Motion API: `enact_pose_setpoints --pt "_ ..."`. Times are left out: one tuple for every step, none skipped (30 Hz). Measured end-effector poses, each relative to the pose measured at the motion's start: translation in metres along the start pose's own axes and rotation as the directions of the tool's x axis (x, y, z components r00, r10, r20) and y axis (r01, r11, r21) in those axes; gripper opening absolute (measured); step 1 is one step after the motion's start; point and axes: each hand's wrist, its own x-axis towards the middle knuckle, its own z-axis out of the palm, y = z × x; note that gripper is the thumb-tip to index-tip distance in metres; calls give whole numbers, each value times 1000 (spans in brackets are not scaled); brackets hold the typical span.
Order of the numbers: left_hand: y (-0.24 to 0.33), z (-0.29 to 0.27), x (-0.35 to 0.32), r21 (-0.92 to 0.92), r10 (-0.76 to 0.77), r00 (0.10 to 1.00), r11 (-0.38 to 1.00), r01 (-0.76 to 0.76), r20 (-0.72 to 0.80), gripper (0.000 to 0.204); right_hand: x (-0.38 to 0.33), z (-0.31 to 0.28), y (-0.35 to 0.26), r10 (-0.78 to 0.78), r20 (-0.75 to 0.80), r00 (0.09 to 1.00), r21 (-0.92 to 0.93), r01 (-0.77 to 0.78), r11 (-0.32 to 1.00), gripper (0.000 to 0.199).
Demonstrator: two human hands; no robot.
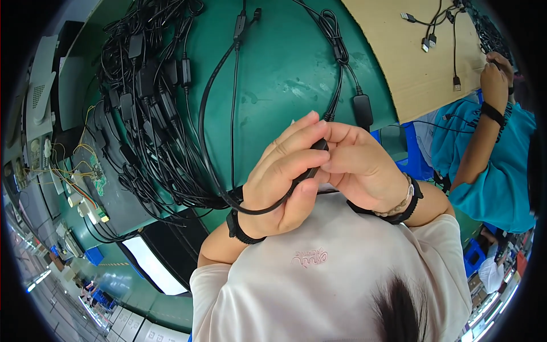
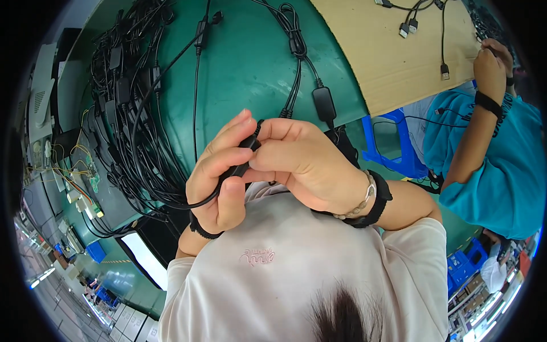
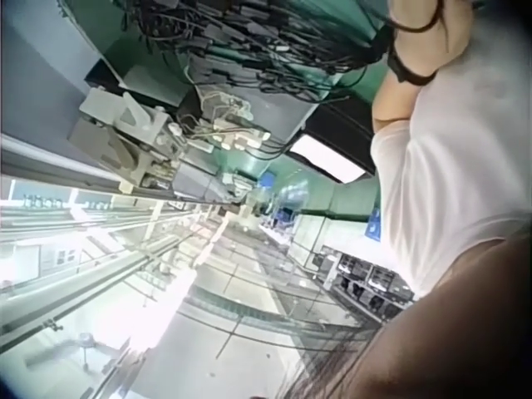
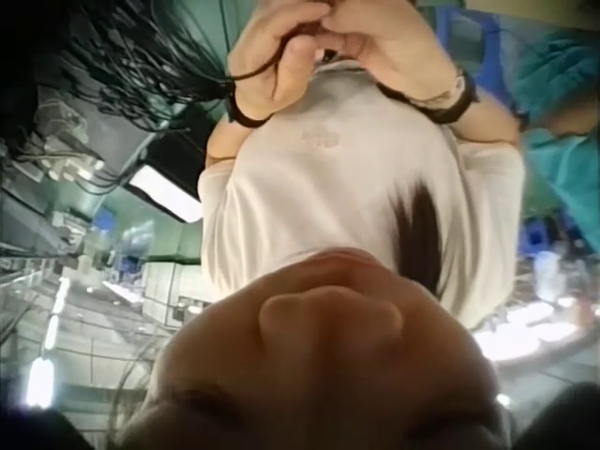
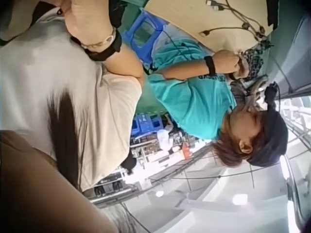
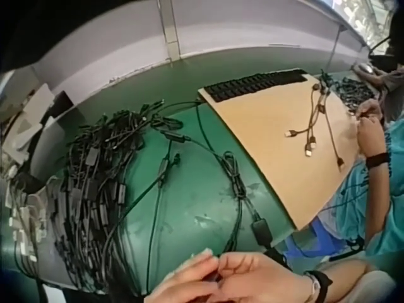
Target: The person picks up a cable and its plastic housing pieces, fits the circuit board into one piece, and snaps the second piece over it. They press the assembly together by hand before placing the completed cable onto a pile and repeating the process.
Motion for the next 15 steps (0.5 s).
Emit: enact_pose_setpoints --pt "0 1 0 0 -1 1000 1000 1 0 25 0 1 0 -10 -6 1000 -11 10 1000 31" --pt "1 3 0 15 3 1000 1000 -3 -14 25 0 3 0 -20 -12 1000 -22 20 1000 31" --pt "2 4 1 31 7 1000 1000 -6 -27 24 -1 4 1 -31 -18 999 -33 30 999 31" --pt "2 5 1 46 11 999 999 -9 -41 24 -1 4 0 -31 -19 999 -33 30 999 31" --pt "2 5 1 45 11 999 999 -10 -41 24 -1 5 0 -26 -21 999 -31 25 999 31" --pt "2 4 0 61 25 999 998 -23 -42 24 -1 5 0 -21 -24 999 -30 21 999 31" --pt "2 4 0 78 39 998 996 -35 -45 24 -1 6 0 -16 -25 1000 -28 15 999 31" --pt "2 4 0 95 53 998 994 -48 -46 23 -1 6 1 -16 -25 1000 -29 15 999 31" --pt "1 5 -1 95 53 998 994 -48 -47 23 -1 6 1 -18 -36 999 -27 17 999 31" --pt "0 7 -2 117 65 996 992 -57 -64 22 0 7 1 -20 -48 999 -25 19 1000 31" --pt "-2 9 -2 138 78 994 988 -66 -81 21 0 7 1 -22 -59 998 -23 21 1000 30" --pt "-3 11 -3 160 90 991 984 -74 -98 20 1 7 1 -22 -60 998 -24 21 999 30" --pt "-4 12 -3 159 90 991 985 -74 -99 20 1 8 1 -23 -71 997 -10 22 1000 26" --pt "-5 13 -3 162 93 989 984 -73 -118 19 2 9 1 -22 -82 996 3 23 1000 21" --pt "-6 14 -4 166 96 986 984 -72 -138 18 2 9 1 -22 -93 995 17 23 1000 17"
